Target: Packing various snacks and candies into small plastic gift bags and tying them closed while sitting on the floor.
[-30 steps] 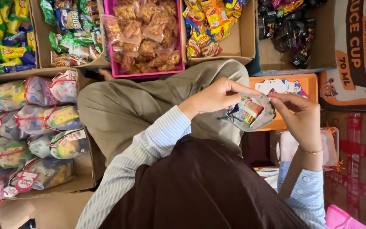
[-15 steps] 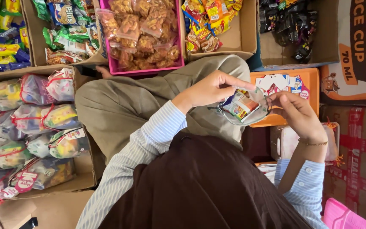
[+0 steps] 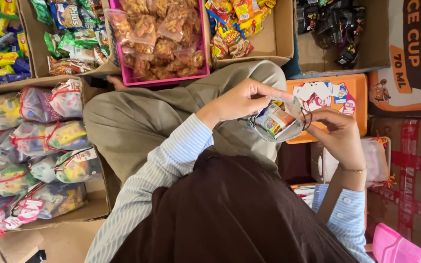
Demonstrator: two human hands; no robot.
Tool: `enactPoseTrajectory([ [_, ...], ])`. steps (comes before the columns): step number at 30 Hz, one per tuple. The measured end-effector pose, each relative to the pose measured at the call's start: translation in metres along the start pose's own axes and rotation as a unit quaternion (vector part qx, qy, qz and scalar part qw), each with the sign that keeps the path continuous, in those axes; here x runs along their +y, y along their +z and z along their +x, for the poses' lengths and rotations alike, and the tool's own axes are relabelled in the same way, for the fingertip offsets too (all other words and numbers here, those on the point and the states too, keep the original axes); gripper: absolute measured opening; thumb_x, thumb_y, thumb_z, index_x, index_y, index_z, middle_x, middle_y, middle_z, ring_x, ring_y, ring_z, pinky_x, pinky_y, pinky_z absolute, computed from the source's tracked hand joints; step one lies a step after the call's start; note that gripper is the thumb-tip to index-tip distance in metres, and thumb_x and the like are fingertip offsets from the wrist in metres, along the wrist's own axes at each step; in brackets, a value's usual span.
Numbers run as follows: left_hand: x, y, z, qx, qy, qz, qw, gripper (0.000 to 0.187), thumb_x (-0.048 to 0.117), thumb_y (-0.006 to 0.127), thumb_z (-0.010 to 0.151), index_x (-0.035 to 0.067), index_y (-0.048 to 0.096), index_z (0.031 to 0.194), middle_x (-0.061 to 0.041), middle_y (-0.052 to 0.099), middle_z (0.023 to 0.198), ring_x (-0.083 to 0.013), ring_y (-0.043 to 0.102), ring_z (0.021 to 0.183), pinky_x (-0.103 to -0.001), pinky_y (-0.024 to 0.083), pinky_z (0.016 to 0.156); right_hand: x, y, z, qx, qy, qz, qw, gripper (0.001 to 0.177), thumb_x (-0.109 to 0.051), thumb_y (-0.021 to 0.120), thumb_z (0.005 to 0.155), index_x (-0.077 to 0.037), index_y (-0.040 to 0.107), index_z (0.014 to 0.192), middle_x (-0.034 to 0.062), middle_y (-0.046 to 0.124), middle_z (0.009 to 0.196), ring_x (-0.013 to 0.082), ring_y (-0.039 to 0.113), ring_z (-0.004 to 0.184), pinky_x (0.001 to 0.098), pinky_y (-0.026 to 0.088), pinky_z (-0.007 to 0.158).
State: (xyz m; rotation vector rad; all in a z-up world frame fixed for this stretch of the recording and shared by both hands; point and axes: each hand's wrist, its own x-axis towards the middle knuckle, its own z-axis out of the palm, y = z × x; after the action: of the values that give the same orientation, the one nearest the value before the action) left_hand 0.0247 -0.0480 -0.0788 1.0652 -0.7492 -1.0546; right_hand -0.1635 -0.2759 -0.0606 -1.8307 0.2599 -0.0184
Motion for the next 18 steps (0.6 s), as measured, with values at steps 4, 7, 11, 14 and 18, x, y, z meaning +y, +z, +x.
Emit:
enactPoseTrajectory([
  [4, 0.016, 0.007, -0.013, 0.013, 0.057, 0.097, 0.994, 0.047, 0.005, 0.055, 0.104, 0.007, 0.051, 0.151, -0.005, 0.053, 0.157, -0.0131, 0.057, 0.136, -0.026, 0.047, 0.113, 0.004, -0.003, 0.0, 0.008, -0.017, -0.003, 1.0, 0.012, 0.011, 0.067, 0.093, 0.004, 0.064, 0.102, 0.0104, 0.063, 0.109, 0.0181, 0.06, 0.101, 0.0274, 0.051, 0.096],
  [7, 0.037, 0.019, -0.038, 0.055, 0.055, 0.265, 0.961, 0.095, 0.043, 0.071, 0.097, 0.01, 0.013, 0.164, -0.019, 0.023, 0.173, -0.0337, 0.028, 0.161, -0.045, 0.026, 0.132, 0.004, -0.003, 0.0, 0.031, -0.003, 0.015, 0.999, 0.013, 0.009, 0.069, 0.094, 0.004, 0.064, 0.104, 0.0088, 0.063, 0.111, 0.0161, 0.06, 0.099, 0.0257, 0.052, 0.094],
  [11, 0.039, 0.029, -0.059, 0.171, 0.035, 0.237, 0.956, 0.06, 0.014, 0.077, 0.09, 0.008, 0.049, 0.143, -0.01, 0.063, 0.132, -0.0199, 0.066, 0.108, -0.032, 0.057, 0.097, 0.003, -0.001, 0.0, 0.018, -0.008, 0.026, 0.999, 0.013, 0.01, 0.067, 0.096, 0.006, 0.063, 0.106, 0.0102, 0.062, 0.111, 0.0194, 0.066, 0.103, 0.0277, 0.054, 0.098],
  [14, 0.032, 0.029, -0.063, 0.227, 0.056, 0.235, 0.944, 0.03, 0.002, 0.07, 0.094, 0.002, 0.068, 0.124, -0.008, 0.074, 0.106, -0.0125, 0.061, 0.078, -0.024, 0.051, 0.072, 0.003, -0.004, -0.003, 0.026, -0.003, 0.033, 0.999, 0.013, 0.01, 0.066, 0.096, 0.005, 0.063, 0.108, 0.0097, 0.062, 0.113, 0.0176, 0.063, 0.103, 0.0269, 0.053, 0.098],
  [18, 0.031, 0.029, -0.068, 0.263, 0.092, 0.302, 0.912, 0.03, -0.001, 0.07, 0.093, 0.002, 0.07, 0.123, -0.007, 0.08, 0.098, -0.0101, 0.056, 0.061, -0.023, 0.046, 0.06, 0.007, -0.015, -0.011, 0.068, 0.001, 0.024, 0.997, 0.017, 0.009, 0.067, 0.097, 0.001, 0.066, 0.112, 0.0072, 0.065, 0.115, 0.0136, 0.06, 0.101, 0.0233, 0.049, 0.094],
])
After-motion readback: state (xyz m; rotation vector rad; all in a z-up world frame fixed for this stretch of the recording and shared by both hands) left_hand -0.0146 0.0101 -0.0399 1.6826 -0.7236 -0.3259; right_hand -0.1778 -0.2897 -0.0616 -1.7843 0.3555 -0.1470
